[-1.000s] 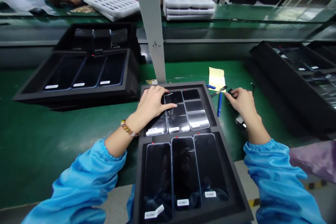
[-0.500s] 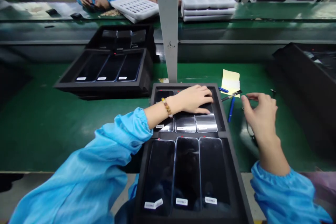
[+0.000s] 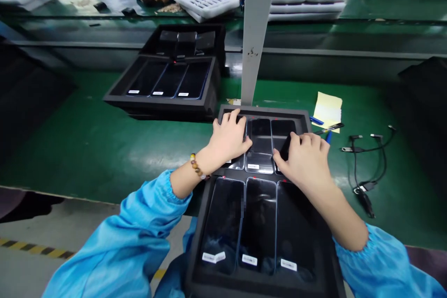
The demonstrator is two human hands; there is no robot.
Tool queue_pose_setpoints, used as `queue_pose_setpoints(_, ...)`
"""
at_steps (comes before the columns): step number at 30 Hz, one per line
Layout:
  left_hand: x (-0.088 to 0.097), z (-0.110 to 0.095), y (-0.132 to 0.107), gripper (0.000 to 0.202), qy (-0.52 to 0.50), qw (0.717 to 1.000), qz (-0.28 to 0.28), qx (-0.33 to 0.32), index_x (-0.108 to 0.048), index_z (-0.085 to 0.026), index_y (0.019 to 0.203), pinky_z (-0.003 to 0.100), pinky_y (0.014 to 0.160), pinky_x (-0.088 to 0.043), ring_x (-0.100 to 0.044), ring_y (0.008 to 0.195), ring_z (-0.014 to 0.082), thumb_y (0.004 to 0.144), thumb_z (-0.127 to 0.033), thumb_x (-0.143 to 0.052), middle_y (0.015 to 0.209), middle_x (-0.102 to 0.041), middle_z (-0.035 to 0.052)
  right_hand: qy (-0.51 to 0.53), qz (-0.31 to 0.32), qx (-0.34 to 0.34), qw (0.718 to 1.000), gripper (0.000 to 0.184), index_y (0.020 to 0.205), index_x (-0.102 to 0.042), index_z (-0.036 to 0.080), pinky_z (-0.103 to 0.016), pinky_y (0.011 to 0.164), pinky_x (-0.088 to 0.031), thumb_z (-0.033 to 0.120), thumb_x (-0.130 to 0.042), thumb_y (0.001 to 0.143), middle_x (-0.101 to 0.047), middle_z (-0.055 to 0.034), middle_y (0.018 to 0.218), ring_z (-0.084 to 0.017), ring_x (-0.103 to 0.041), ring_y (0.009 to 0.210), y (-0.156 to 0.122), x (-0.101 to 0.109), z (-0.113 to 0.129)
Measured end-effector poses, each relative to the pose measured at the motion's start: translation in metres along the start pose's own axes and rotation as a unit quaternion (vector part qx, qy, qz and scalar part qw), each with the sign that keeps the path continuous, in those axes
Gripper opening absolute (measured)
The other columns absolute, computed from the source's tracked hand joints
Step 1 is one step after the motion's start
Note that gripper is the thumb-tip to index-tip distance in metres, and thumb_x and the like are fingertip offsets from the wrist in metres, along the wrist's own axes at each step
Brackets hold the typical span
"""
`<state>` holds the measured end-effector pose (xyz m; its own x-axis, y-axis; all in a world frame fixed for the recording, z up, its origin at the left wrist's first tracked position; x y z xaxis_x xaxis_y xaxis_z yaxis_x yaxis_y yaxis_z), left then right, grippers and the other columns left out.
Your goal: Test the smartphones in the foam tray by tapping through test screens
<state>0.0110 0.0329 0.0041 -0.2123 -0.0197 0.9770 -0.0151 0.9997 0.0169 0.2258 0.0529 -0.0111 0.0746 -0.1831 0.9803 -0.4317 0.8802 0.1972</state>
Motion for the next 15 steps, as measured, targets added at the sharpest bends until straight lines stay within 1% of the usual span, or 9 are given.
queue_pose_setpoints(3, 0.003, 0.003, 0.007, 0.047, -0.036, 0.999, 0.008, 0.021, -0.062, -0.016, 0.144, 0.074, 0.106, -0.055, -0.045, 0.148, 0.0455, 0.099, -0.029, -0.064, 0.167, -0.044, 0.0216, -0.028, 0.002, -0.026, 0.999, 0.063, 0.118, -0.069, 0.004, -0.065, 0.097, -0.044, 0.061, -0.057, 0.094, -0.071, -0.0324, 0.107, -0.05, -0.059, 0.113, 0.006, 0.003, 0.003)
queue_pose_setpoints(5, 0.003, 0.007, 0.009, 0.046, -0.056, 0.998, 0.013, 0.021, -0.062, -0.017, 0.143, 0.073, 0.103, -0.056, -0.044, 0.148, 0.0459, 0.098, -0.028, -0.065, 0.166, -0.043, 0.0212, -0.036, -0.008, -0.037, 0.999, 0.061, 0.113, -0.07, 0.007, -0.065, 0.095, -0.043, 0.063, -0.057, 0.094, -0.072, -0.0316, 0.104, -0.05, -0.059, 0.11, 0.009, 0.004, 0.005)
queue_pose_setpoints(7, 0.002, 0.011, 0.009, 0.047, -0.067, 0.998, 0.011, 0.013, -0.062, -0.018, 0.141, 0.075, 0.103, -0.055, -0.042, 0.149, 0.0469, 0.096, -0.028, -0.066, 0.168, -0.041, 0.0211, -0.04, -0.007, -0.048, 0.998, 0.059, 0.113, -0.069, 0.006, -0.065, 0.095, -0.042, 0.061, -0.058, 0.094, -0.072, -0.0321, 0.104, -0.051, -0.059, 0.111, 0.011, 0.004, 0.006)
queue_pose_setpoints(10, -0.001, 0.012, 0.009, 0.05, -0.079, 0.997, 0.015, 0.006, -0.062, -0.019, 0.14, 0.076, 0.103, -0.054, -0.04, 0.149, 0.0485, 0.092, -0.028, -0.071, 0.169, -0.038, 0.021, -0.051, 0.013, -0.062, 0.997, 0.06, 0.11, -0.069, 0.005, -0.064, 0.099, -0.04, 0.061, -0.063, 0.092, -0.072, -0.033, 0.105, -0.051, -0.06, 0.113, 0.013, 0.004, 0.005)
queue_pose_setpoints(13, -0.002, 0.012, 0.011, 0.055, -0.087, 0.996, 0.022, 0.011, -0.061, -0.018, 0.139, 0.078, 0.102, -0.053, -0.039, 0.148, 0.0511, 0.088, -0.029, -0.076, 0.171, -0.036, 0.0227, -0.085, 0.021, -0.064, 0.994, 0.059, 0.108, -0.069, 0.005, -0.061, 0.099, -0.039, 0.062, -0.066, 0.091, -0.073, -0.0318, 0.102, -0.049, -0.061, 0.112, 0.014, 0.006, 0.005)
queue_pose_setpoints(15, -0.002, 0.01, 0.012, 0.056, -0.085, 0.996, 0.024, 0.02, -0.061, -0.017, 0.14, 0.078, 0.102, -0.053, -0.04, 0.148, 0.0516, 0.087, -0.029, -0.078, 0.171, -0.034, 0.0225, -0.104, 0.018, -0.065, 0.992, 0.059, 0.107, -0.069, 0.006, -0.06, 0.098, -0.039, 0.063, -0.065, 0.091, -0.074, -0.0311, 0.099, -0.049, -0.06, 0.112, 0.015, 0.006, 0.003)
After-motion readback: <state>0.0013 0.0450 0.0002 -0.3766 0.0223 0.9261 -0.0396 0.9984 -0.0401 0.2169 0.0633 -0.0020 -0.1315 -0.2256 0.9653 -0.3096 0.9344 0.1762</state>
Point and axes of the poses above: each hand's wrist, its own y-axis towards the middle knuckle, its own x-axis out of the back of the hand, z = x × y, the point moved 4 cm from there along y, towards the middle knuckle
